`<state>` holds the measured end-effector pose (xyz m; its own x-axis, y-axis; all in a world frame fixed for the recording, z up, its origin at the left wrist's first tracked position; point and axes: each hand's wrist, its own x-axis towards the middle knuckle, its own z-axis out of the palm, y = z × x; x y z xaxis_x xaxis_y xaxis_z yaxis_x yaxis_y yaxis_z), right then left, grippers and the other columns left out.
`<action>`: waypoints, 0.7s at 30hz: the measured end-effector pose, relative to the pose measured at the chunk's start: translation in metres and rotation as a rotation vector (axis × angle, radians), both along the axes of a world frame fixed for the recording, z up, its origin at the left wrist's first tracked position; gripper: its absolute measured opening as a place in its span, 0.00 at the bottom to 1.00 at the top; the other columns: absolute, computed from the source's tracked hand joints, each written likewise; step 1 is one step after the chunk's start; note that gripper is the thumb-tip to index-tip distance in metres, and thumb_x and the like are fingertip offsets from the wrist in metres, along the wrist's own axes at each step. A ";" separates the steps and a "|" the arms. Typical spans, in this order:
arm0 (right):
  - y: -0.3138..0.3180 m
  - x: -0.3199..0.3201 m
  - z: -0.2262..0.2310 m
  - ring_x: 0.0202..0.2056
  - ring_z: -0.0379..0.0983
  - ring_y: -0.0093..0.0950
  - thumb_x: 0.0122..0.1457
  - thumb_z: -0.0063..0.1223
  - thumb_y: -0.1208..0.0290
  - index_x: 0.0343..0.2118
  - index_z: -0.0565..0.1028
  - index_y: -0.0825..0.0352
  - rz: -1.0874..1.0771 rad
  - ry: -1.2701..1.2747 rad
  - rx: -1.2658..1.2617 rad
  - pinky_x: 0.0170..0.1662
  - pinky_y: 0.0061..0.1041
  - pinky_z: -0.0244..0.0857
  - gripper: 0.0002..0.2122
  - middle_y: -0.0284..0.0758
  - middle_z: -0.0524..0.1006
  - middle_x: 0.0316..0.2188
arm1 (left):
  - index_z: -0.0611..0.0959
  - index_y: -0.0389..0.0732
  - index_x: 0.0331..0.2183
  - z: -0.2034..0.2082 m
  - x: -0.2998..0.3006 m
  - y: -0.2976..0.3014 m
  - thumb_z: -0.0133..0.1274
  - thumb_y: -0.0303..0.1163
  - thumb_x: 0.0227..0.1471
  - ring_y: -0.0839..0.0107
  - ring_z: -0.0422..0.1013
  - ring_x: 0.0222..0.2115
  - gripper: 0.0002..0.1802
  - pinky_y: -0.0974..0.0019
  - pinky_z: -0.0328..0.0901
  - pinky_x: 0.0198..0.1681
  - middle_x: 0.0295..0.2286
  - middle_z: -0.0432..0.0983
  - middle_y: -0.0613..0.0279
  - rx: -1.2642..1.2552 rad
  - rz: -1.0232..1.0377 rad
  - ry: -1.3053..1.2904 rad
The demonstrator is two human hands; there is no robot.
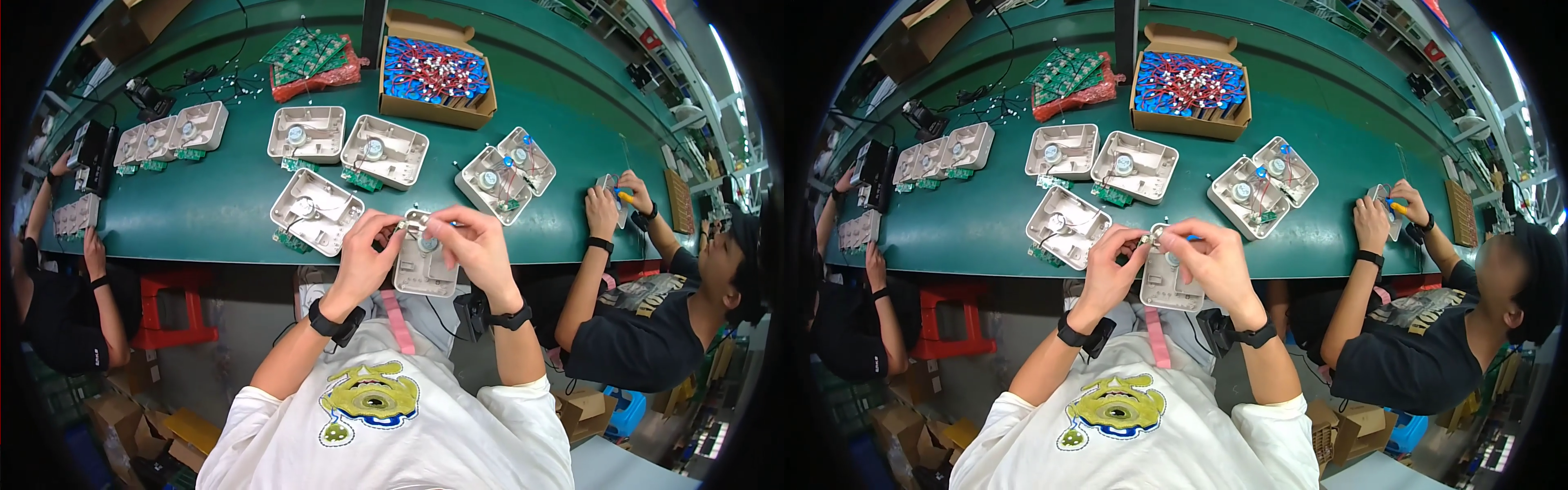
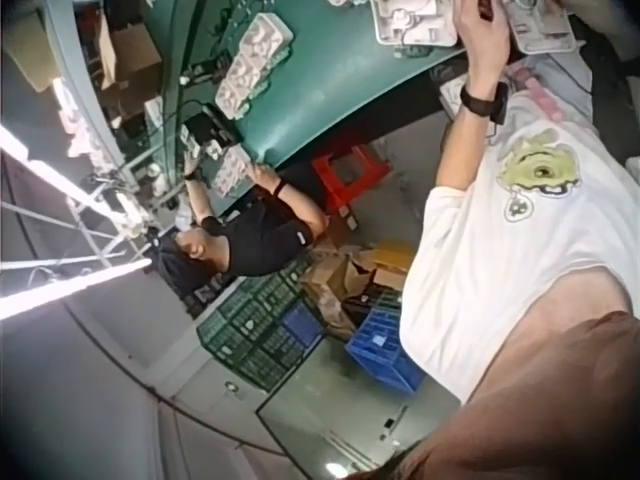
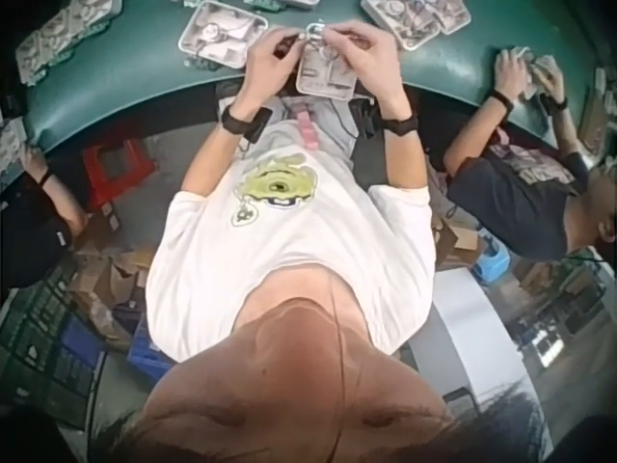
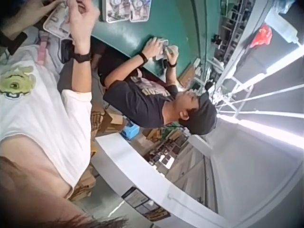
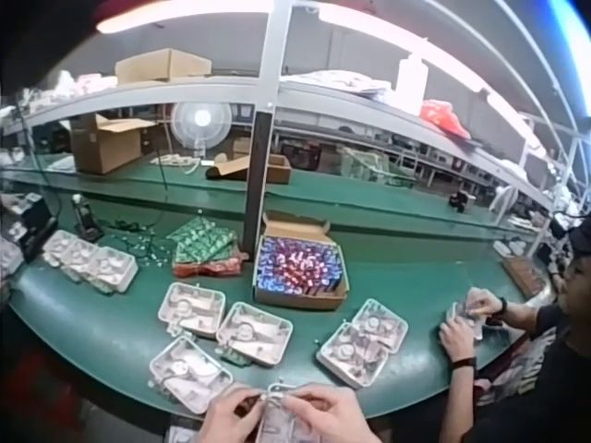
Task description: The person picks up a battery from a box, places it into a plastic housing, and connects the battery wires to a circuit board. They then move the assembled housing to the side and repeat the process with several more units.
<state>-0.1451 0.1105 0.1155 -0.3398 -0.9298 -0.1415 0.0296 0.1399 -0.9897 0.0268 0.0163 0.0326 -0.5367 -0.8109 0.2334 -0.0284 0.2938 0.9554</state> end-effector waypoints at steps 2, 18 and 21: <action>0.001 0.005 -0.002 0.19 0.72 0.15 0.66 0.61 0.76 0.39 0.83 0.74 0.060 0.011 0.043 0.24 0.17 0.64 0.06 0.36 0.84 0.31 | 0.86 0.33 0.43 -0.001 0.000 0.000 0.63 0.20 0.56 0.73 0.74 0.28 0.12 0.70 0.70 0.32 0.35 0.77 0.59 -0.001 0.006 -0.001; 0.001 0.033 -0.030 0.24 0.80 0.37 0.54 0.66 0.81 0.31 0.83 0.71 -0.146 0.983 -0.158 0.29 0.32 0.72 0.03 0.39 0.81 0.27 | 0.88 0.33 0.44 0.015 0.001 0.004 0.63 0.17 0.53 0.67 0.73 0.26 0.14 0.65 0.69 0.29 0.35 0.75 0.57 -0.278 -0.003 -0.100; 0.002 0.039 -0.031 0.25 0.78 0.39 0.54 0.64 0.82 0.31 0.81 0.69 -0.159 1.142 -0.160 0.29 0.35 0.72 0.03 0.38 0.78 0.27 | 0.87 0.31 0.42 0.025 0.001 0.005 0.62 0.16 0.51 0.56 0.76 0.29 0.14 0.58 0.71 0.32 0.36 0.74 0.52 -0.271 -0.028 -0.150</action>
<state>-0.1061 0.1127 0.0850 -0.3081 -0.8450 0.4371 -0.8848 0.0856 -0.4581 0.0273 0.0209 0.0572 -0.6024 -0.7145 0.3558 -0.1515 0.5400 0.8279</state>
